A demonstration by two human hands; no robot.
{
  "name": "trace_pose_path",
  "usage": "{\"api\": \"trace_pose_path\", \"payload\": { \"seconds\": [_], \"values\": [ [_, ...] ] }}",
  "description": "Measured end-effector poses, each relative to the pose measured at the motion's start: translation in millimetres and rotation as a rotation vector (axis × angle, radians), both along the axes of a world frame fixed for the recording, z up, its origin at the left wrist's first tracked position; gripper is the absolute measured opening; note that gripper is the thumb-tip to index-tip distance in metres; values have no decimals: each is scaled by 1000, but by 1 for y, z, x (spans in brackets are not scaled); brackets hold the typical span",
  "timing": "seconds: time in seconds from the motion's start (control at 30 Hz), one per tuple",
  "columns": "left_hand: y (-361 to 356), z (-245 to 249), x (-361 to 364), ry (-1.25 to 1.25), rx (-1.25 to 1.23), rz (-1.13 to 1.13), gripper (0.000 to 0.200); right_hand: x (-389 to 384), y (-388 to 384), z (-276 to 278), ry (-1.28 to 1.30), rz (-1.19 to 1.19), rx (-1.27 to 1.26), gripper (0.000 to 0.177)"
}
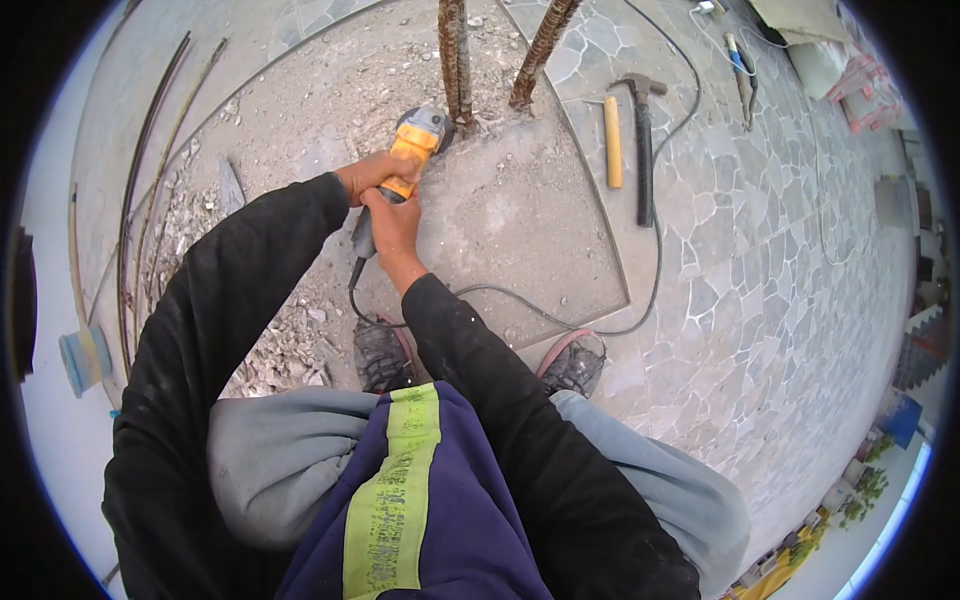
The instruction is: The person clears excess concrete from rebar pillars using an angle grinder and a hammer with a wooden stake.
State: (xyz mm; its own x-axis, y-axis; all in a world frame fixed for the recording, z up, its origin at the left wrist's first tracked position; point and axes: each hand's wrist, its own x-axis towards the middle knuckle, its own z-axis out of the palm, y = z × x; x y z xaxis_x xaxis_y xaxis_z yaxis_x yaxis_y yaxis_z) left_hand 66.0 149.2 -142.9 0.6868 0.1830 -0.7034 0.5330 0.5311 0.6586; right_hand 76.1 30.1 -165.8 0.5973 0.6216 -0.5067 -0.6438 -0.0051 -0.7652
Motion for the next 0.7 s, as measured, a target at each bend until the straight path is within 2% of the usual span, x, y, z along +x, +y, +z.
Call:
{"api": "trace_pose_path", "payload": {
  "seconds": [0.33,0.4,0.43,0.5,0.7],
  "values": [
    [8,3,3,-10,15,-2,32,4,7,1,-10,9,21,31],
    [8,0,3,-11,30,13,33,7,5,4,77,65,17,50],
    [9,-1,2,-11,30,13,33,6,6,6,77,66,16,50],
    [9,-3,2,-3,21,4,33,2,8,1,-8,-10,45,31],
    [1,-1,-2,-5,-12,-9,31,-2,-1,2,-25,1,5,33]
  ]
}}
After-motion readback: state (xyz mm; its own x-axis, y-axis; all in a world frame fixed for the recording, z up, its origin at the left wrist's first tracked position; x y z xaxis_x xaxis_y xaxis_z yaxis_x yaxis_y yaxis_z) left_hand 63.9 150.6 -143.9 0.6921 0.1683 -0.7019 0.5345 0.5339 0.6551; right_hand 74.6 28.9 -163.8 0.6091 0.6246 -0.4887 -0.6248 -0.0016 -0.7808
